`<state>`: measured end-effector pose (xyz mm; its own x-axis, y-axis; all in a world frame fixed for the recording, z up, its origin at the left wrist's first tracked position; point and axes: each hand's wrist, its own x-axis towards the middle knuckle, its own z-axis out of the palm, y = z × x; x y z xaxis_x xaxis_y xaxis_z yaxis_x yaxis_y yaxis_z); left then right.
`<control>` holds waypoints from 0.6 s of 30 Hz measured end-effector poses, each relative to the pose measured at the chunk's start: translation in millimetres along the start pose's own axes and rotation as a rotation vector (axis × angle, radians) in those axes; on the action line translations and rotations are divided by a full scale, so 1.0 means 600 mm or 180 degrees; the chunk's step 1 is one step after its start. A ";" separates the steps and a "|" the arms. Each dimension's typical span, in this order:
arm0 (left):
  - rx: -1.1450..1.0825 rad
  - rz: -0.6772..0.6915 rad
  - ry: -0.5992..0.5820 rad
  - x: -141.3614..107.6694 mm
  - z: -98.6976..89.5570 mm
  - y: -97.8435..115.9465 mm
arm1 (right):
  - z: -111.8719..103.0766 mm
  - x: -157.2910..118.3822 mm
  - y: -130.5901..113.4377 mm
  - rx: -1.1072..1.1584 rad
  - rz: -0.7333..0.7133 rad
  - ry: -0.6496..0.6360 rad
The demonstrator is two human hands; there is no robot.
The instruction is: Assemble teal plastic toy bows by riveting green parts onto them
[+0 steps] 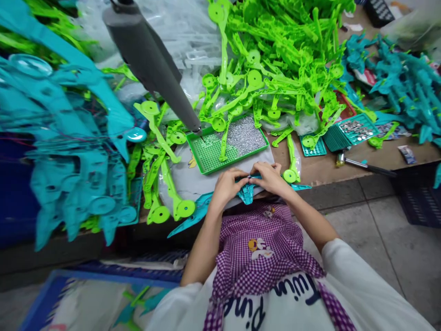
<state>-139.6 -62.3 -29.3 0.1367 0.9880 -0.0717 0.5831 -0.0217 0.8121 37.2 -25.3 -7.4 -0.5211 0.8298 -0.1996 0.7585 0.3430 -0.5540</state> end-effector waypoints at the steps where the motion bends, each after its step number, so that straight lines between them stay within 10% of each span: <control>1: -0.0035 0.0019 0.0036 -0.003 0.003 -0.003 | -0.001 0.002 -0.001 -0.0016 -0.0010 -0.0031; 10: 0.0495 -0.0293 0.0309 -0.001 0.019 0.007 | -0.054 -0.005 0.025 0.0621 -0.0411 -0.0136; 18: 0.0543 -0.0385 0.0239 0.005 0.015 0.006 | -0.116 -0.054 0.036 0.1529 0.0091 0.2226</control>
<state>-130.2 -61.0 -31.9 0.0011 0.9935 -0.1140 0.7196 0.0784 0.6900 97.7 -14.4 43.2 -0.0223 0.9707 0.2393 0.4369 0.2248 -0.8710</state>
